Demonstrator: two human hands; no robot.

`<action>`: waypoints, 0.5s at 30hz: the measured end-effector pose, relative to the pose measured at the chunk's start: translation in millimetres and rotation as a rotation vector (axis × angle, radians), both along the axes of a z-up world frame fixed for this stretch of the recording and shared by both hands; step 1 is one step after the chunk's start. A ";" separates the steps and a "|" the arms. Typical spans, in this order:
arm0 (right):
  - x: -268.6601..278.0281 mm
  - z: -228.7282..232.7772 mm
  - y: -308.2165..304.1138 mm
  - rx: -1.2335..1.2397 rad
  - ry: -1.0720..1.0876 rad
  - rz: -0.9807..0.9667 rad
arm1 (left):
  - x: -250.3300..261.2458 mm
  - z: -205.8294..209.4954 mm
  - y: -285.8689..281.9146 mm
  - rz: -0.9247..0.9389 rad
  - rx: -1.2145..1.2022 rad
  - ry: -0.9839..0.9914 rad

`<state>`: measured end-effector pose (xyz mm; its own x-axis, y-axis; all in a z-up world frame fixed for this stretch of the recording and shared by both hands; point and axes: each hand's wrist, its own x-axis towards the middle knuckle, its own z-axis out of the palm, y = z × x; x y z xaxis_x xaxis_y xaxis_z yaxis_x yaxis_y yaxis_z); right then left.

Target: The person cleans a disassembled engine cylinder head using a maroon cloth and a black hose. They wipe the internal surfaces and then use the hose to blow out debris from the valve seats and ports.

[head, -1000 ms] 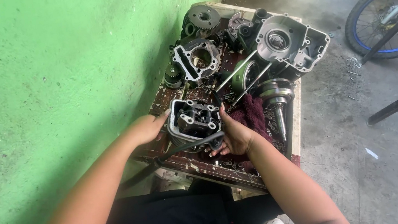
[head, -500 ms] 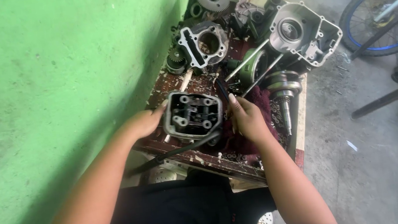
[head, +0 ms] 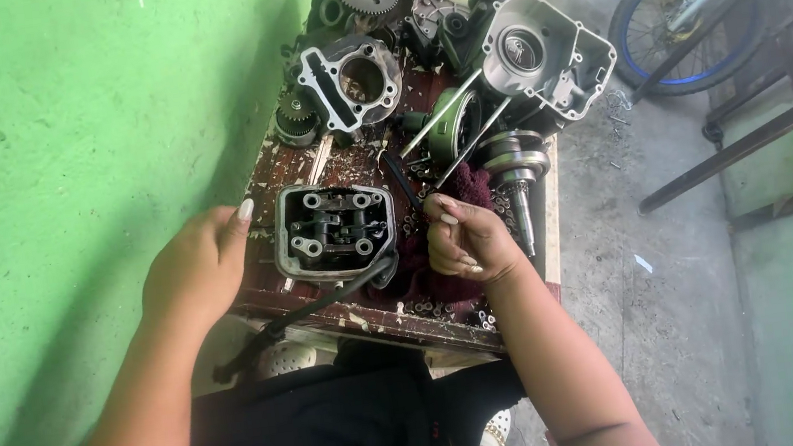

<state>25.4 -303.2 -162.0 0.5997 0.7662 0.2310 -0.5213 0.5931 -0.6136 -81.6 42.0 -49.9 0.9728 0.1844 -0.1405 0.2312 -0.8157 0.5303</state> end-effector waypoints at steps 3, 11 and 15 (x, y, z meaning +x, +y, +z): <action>-0.5 6.3 -1.7 -0.013 -0.015 -0.062 | -20.1 19.5 -18.2 -0.096 -0.265 -0.309; 5.2 46.9 -29.3 0.143 -0.090 -0.432 | -77.4 50.3 -21.7 -0.321 -1.519 -0.667; 26.5 25.2 -54.2 0.112 -0.128 -0.702 | -118.1 36.0 -10.2 -0.334 -2.208 -0.540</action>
<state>51.9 -357.4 -136.8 0.9051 0.1774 0.3865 0.0777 0.8245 -0.5605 -199.7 31.8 -13.9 0.9305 0.0453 0.3635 -0.1632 0.9396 0.3008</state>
